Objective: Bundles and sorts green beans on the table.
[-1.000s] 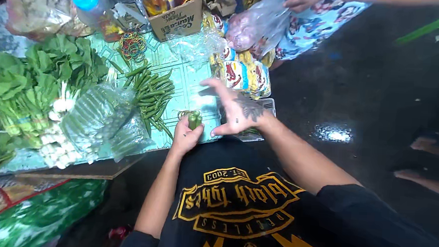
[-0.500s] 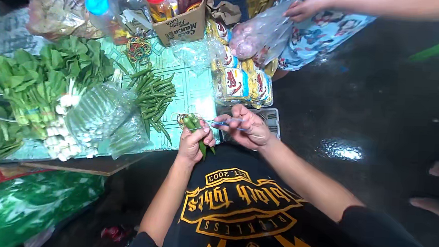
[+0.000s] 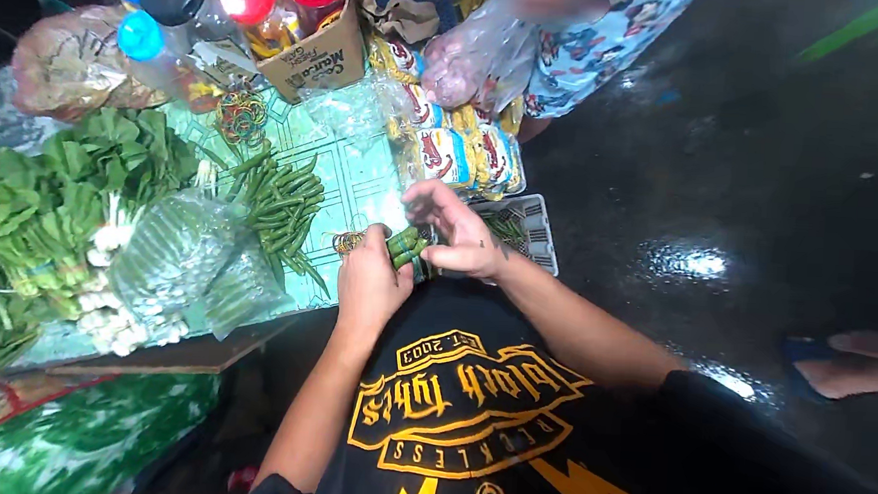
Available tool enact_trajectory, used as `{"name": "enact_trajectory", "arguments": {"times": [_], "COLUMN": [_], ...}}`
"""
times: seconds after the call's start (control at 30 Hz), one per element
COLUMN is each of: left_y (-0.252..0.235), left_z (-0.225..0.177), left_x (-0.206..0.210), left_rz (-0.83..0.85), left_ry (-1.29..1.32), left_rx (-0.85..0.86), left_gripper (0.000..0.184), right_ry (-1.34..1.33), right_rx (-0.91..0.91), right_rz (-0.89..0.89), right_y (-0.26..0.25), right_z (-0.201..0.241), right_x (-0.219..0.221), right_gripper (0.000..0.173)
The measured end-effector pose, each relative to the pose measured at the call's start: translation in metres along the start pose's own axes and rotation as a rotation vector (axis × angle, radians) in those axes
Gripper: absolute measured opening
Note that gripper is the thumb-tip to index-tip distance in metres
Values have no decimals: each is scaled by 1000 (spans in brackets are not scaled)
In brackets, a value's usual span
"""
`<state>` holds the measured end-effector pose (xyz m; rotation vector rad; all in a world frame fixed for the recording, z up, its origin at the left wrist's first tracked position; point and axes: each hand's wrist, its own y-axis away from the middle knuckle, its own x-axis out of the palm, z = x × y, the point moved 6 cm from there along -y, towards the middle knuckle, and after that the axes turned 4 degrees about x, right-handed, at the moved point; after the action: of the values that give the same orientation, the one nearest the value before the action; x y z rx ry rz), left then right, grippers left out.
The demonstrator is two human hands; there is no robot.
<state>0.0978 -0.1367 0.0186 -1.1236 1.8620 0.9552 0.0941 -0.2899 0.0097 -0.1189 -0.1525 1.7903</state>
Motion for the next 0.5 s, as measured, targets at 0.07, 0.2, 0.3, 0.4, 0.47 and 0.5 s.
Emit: {"name": "enact_trajectory", "arguments": {"times": [0.07, 0.2, 0.3, 0.4, 0.47, 0.5], "left_y": [-1, -1, -4, -5, -9, -9], "left_z": [1, 0, 3, 19, 39, 52], "left_x": [6, 21, 41, 53, 43, 35], "left_rz": [59, 212, 384, 485, 401, 347], "left_ry": [115, 256, 269, 282, 336, 366], "left_rx": [14, 85, 149, 162, 98, 57], "left_gripper": [55, 32, 41, 76, 77, 69], "right_ry": [176, 69, -95, -289, -341, -310], "right_rx": [-33, 30, 215, 467, 712, 853], "right_rz": [123, 159, 195, 66, -78, -155], "right_y": [4, 19, 34, 78, 130, 157], "right_z": [-4, -16, -41, -106, -162, -189], "right_x": [-1, -16, -21, -51, -93, -111], "right_gripper": [59, 34, 36, 31, 29, 28]}}
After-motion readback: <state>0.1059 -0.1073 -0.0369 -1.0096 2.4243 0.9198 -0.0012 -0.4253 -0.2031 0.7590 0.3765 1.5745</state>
